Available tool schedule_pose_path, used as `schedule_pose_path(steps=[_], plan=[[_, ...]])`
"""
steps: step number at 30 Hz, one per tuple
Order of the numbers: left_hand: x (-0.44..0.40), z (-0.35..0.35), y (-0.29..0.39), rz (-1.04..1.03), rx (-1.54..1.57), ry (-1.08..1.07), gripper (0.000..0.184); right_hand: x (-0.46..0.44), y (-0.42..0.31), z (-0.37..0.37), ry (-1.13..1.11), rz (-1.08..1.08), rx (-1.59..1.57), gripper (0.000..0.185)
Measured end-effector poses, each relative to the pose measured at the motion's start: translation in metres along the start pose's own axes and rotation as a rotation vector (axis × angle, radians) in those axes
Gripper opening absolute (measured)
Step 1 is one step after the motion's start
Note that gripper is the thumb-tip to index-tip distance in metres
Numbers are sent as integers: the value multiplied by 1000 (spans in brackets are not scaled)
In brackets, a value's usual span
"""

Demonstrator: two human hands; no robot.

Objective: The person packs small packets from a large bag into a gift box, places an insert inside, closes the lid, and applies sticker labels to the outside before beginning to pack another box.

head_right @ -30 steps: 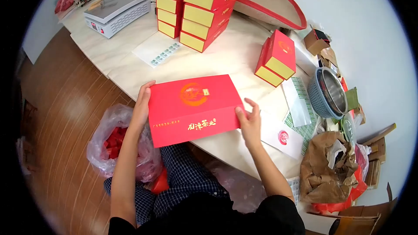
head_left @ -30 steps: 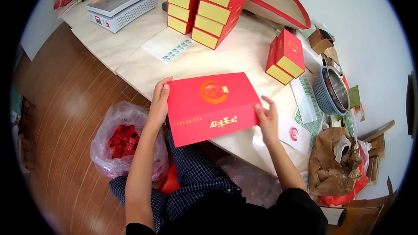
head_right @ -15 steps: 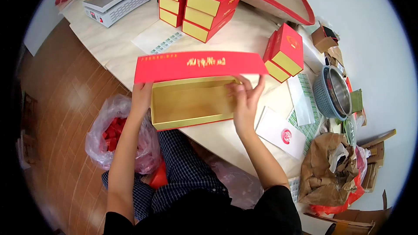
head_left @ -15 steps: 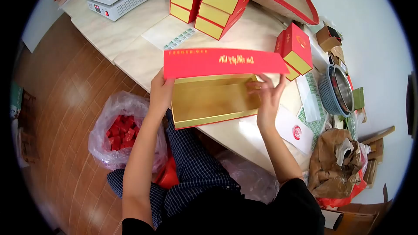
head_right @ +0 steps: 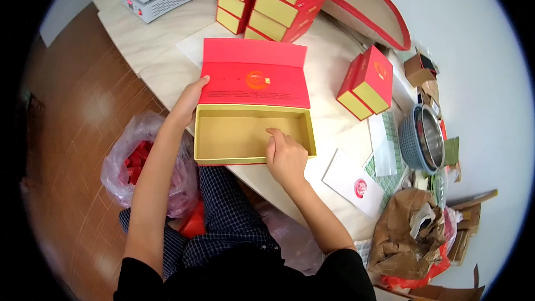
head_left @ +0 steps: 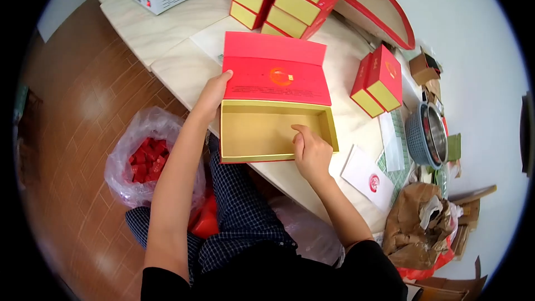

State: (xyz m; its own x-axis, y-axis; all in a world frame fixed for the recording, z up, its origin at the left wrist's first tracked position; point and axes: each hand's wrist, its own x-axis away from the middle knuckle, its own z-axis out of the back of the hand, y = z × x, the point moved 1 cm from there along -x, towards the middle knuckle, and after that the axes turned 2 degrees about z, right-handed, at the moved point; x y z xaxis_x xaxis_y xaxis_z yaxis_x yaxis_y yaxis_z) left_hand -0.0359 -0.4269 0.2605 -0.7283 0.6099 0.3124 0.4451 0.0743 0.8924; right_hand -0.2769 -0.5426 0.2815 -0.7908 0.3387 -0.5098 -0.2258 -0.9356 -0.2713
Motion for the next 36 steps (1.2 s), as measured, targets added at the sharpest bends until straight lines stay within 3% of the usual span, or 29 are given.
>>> schedule_pose_path(steps=[2, 4, 6, 8, 10, 13, 16, 17, 19, 20, 21, 22, 24, 25, 27, 28, 31, 33, 34, 36], plan=[[3, 1, -2, -54, 68, -83, 52, 1, -1, -1, -6, 20, -11, 15], [9, 8, -6, -225, -104, 66, 42, 0, 0, -1, -48, -25, 23, 20], [32, 20, -18, -314, 26, 132, 34, -1, 5, -6, -31, -3, -12, 18], [63, 57, -34, -425, -115, 208, 29, -5, 6, -11, -73, -41, -36, 22], [91, 100, -66, -466, -31, 286, 25, -11, 11, -20, -60, -63, -78, 23], [151, 173, -118, -390, 0, 480, 20, -26, 4, -29, -24, -76, -107, 24], [209, 241, -175, -379, -47, 757, 17, -38, -50, -30, 224, 58, -121, 22], [231, 258, -186, -242, -12, 850, 17, -37, -71, -38, 191, 67, -128, 22], [255, 283, -211, -201, 23, 967, 17, -23, -119, -53, 320, 108, -462, 20], [262, 291, -215, -162, 10, 1014, 18, -17, -151, -68, 266, 148, -565, 17], [262, 304, -229, -178, -85, 1052, 27, -11, -184, -88, 125, 223, -713, 14], [256, 309, -230, -157, -73, 1051, 27, -6, -203, -112, -35, 298, -623, 16], [240, 310, -215, -293, -368, 1368, 58, 2, -235, -176, -252, 247, -657, 30], [233, 312, -206, -272, -356, 1383, 58, 5, -244, -215, -344, 206, -593, 38], [219, 320, -191, -167, -670, 1435, 95, 20, -239, -295, -564, 73, -511, 58], [210, 330, -195, -142, -663, 1452, 95, 31, -233, -333, -688, -22, -482, 70], [185, 365, -230, 28, -760, 1516, 116, 51, -232, -396, -874, -23, -287, 85], [190, 399, -273, 70, -645, 1492, 115, 63, -233, -433, -927, -26, -143, 88], [185, 408, -277, 86, -534, 1483, 115, 68, -233, -449, -958, -13, -17, 92], [181, 417, -259, 134, -542, 1511, 110, 74, -231, -475, -910, 68, 50, 82]])
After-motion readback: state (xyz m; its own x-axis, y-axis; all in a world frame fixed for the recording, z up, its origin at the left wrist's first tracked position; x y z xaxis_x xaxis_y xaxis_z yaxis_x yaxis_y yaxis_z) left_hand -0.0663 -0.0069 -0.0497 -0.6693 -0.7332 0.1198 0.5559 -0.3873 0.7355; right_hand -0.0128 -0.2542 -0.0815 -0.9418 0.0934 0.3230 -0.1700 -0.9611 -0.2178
